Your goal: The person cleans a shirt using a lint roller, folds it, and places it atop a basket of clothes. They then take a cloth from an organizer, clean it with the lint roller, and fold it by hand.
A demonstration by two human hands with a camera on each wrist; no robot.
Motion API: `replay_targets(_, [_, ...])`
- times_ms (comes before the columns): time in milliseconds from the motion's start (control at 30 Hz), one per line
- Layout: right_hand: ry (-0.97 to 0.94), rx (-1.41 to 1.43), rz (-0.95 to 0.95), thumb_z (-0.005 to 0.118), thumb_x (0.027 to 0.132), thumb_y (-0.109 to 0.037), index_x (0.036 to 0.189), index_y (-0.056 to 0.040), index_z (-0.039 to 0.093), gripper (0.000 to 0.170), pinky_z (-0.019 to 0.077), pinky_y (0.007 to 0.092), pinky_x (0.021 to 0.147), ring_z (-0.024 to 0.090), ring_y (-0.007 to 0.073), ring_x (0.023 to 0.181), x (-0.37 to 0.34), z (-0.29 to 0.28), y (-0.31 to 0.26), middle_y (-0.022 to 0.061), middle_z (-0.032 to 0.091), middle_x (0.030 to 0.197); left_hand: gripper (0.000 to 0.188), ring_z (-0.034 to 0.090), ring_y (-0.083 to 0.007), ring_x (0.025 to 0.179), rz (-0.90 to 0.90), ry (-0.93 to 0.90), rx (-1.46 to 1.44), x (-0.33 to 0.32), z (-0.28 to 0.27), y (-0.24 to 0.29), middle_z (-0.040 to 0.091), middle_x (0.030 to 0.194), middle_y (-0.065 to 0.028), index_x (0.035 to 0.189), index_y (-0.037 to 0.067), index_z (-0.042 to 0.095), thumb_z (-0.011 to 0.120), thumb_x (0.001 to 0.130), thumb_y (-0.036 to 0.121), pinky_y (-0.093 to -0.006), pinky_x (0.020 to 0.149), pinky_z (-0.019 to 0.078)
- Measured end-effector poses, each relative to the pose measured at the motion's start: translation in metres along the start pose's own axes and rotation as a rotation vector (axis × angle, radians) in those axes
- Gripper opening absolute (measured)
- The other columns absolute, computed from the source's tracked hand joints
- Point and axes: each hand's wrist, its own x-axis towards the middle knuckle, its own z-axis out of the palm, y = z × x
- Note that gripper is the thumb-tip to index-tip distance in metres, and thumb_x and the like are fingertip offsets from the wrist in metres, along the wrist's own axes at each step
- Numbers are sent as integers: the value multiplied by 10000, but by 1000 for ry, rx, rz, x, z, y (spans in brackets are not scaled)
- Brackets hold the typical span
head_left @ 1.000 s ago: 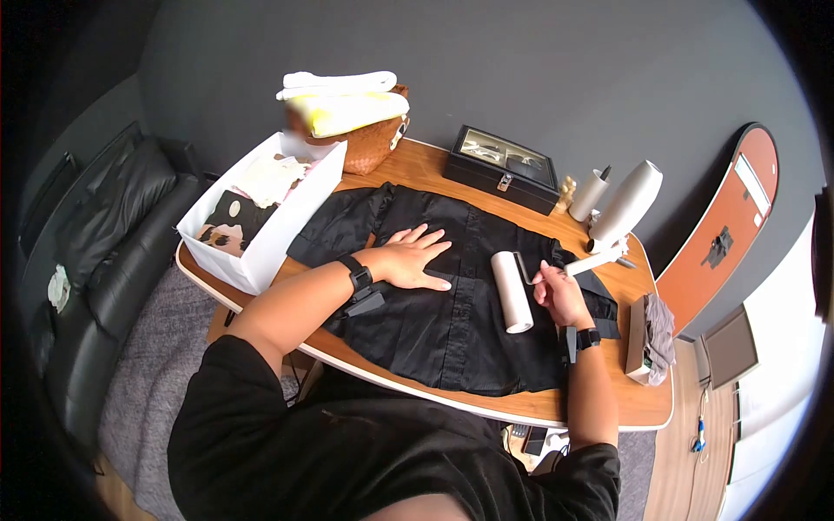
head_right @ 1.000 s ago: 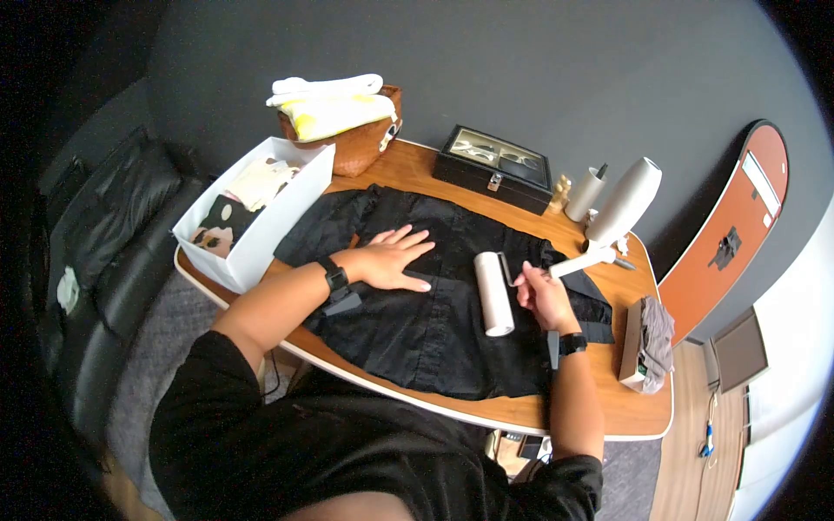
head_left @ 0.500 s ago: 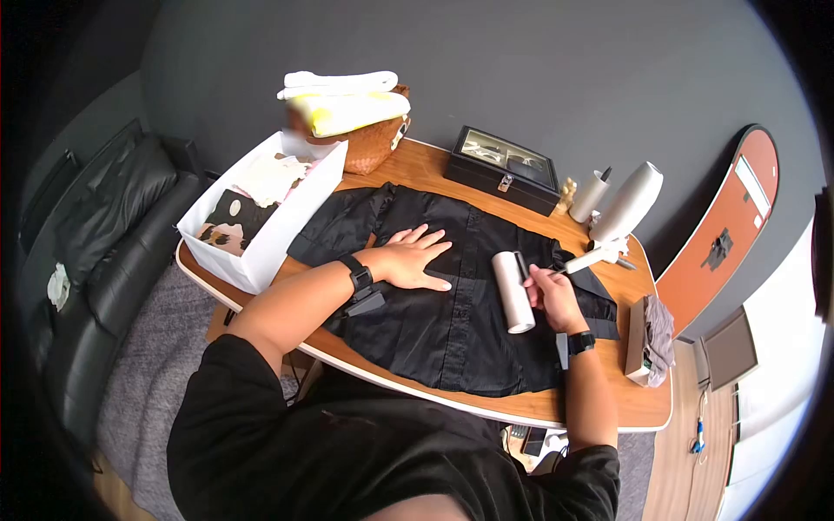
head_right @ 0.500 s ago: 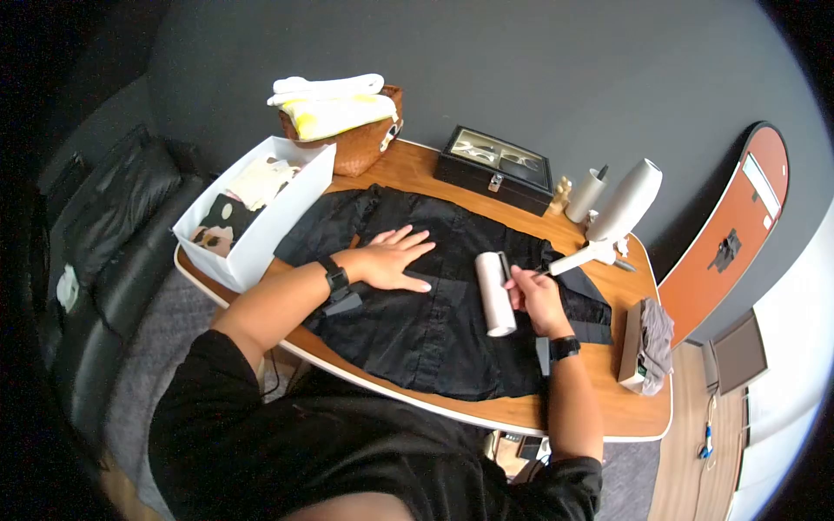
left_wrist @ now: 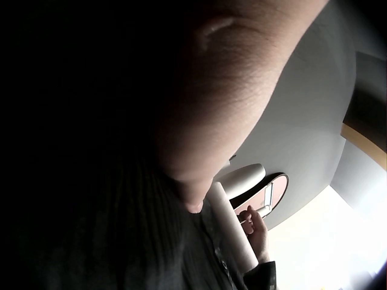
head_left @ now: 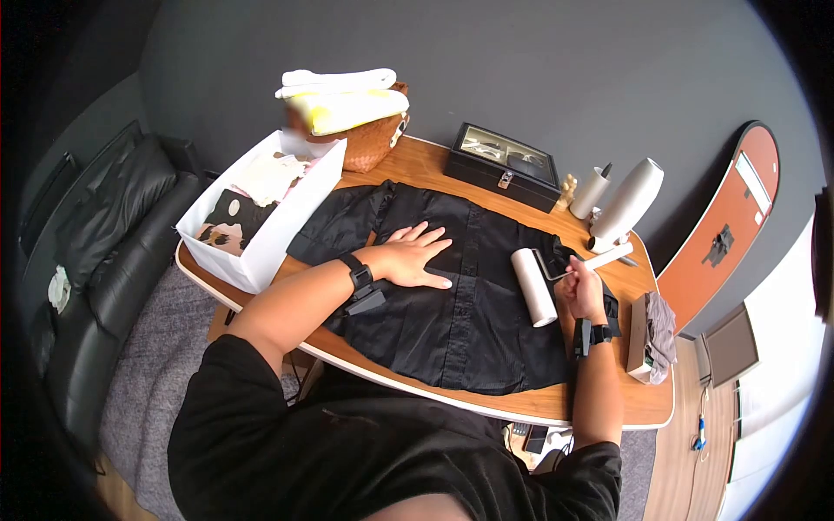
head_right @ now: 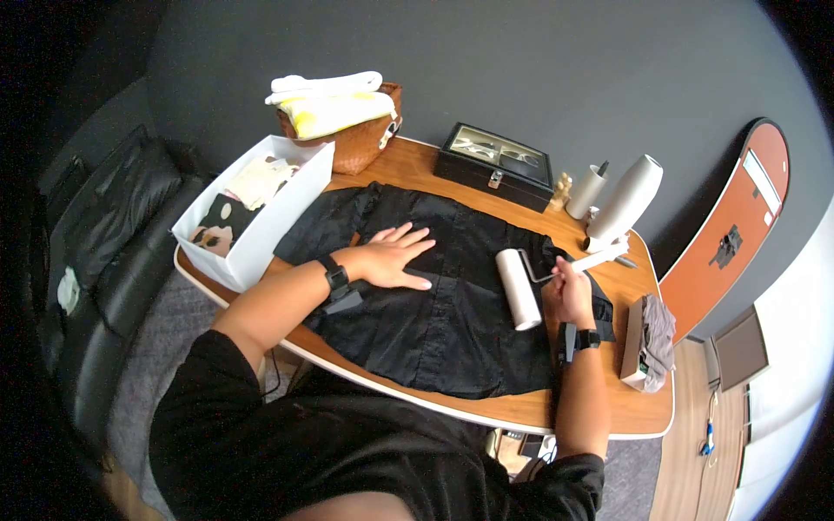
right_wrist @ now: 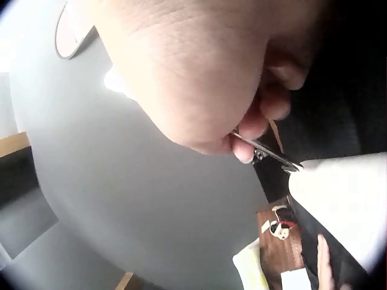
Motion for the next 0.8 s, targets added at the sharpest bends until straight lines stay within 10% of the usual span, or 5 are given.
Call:
replay_targets(233, [59,81,-19,626,1032,-272,803,-99,575,292,231,255,411,300,66,425,2,-17,-2,-73,380,548,1053,41,-391,1605,2,4,0,0,0,-1,121,1741,-159,1665,129,220,500,911,809,-524,1280,92])
replay_targets(600, [-371,-133,123,596,1072,-292,929,-42,689,302,390,223,532,524,82,562,-52,73,-19,-15,597,654,1051,50,-398,1603,2,3,7,0,0,1,123,1739,-164,1663,125,224,514,910,800,-523,1280,93])
replay_targets(800, [-223,-34,85,664,1035,-299,910,-57,671,272,358,230,522,500,85,559,-29,42,-12,-19,582,651,1048,46,-397,1604,1,14,4,0,2,-1,120,1740,-159,1663,131,224,518,910,798,-522,1281,92])
